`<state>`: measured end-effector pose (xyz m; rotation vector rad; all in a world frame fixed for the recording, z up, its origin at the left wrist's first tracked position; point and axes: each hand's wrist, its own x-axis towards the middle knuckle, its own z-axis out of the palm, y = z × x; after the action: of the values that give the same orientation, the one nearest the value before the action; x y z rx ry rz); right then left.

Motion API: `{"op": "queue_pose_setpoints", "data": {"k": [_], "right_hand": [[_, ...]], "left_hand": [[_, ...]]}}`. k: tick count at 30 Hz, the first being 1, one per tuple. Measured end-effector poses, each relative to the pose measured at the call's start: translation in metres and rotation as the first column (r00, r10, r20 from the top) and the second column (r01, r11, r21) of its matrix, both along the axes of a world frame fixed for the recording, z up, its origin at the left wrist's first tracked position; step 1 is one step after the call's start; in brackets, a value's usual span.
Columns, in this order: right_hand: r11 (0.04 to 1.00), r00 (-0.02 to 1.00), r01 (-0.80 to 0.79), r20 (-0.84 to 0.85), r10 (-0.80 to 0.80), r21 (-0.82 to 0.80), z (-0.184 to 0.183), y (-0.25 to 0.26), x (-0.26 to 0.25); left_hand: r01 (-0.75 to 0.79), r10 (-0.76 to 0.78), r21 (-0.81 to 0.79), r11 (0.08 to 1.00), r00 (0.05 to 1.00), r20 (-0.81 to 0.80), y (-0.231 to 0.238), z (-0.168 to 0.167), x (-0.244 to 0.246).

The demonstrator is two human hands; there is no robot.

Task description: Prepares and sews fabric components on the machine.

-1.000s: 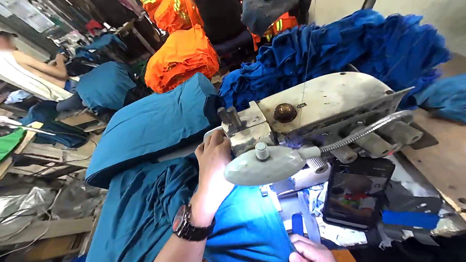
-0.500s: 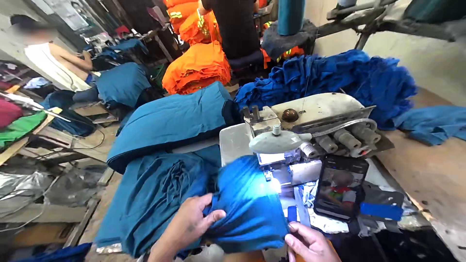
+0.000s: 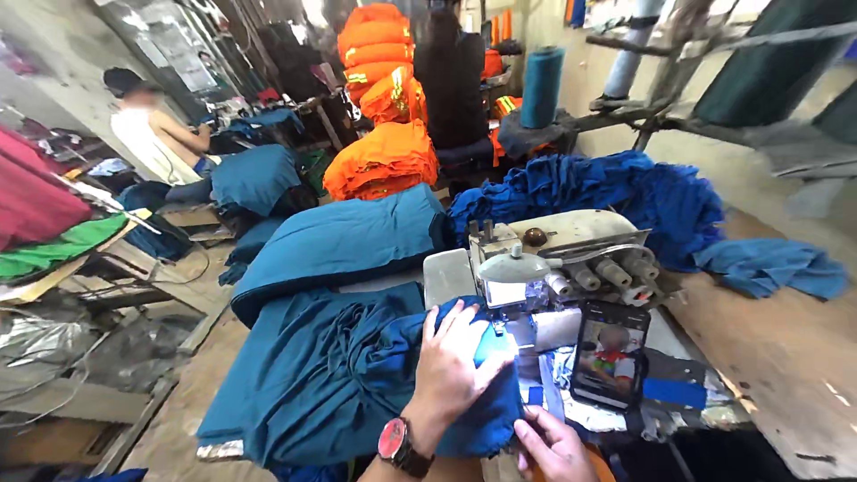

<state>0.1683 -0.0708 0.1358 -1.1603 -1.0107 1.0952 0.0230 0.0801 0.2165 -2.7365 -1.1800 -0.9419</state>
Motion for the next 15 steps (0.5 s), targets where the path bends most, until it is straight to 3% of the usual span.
{"op": "queue_pose_setpoints", "data": {"k": [5,8,10,12,15], "right_hand": [[0.999,0.995,-0.036,-0.097,0.032,-0.037,0.006,-0.003,0.009],[0.998,0.997,0.025,-0.068,-0.029,-0.061,0.013,-0.014,0.018],[0.993,0.992,0.099,0.082,-0.094,-0.066,0.015,-0.025,0.025],[0.982,0.93,0.182,0.335,-0.154,-0.056,0.012,-0.035,0.031],[0.964,0.69,0.268,0.699,-0.187,-0.007,0.01,-0.035,0.026]], "left_hand": [[0.006,-0.007,-0.033,0.999,0.999,-0.035,-0.001,0.002,-0.001],[0.01,-0.012,-0.036,0.999,0.998,-0.056,0.001,0.003,0.0],[0.019,-0.021,-0.041,0.999,0.998,-0.064,0.002,0.003,-0.001],[0.026,-0.029,-0.041,0.999,0.997,-0.069,0.003,0.002,-0.002],[0.029,-0.031,-0.035,0.999,0.997,-0.077,0.004,0.001,-0.001]]}}
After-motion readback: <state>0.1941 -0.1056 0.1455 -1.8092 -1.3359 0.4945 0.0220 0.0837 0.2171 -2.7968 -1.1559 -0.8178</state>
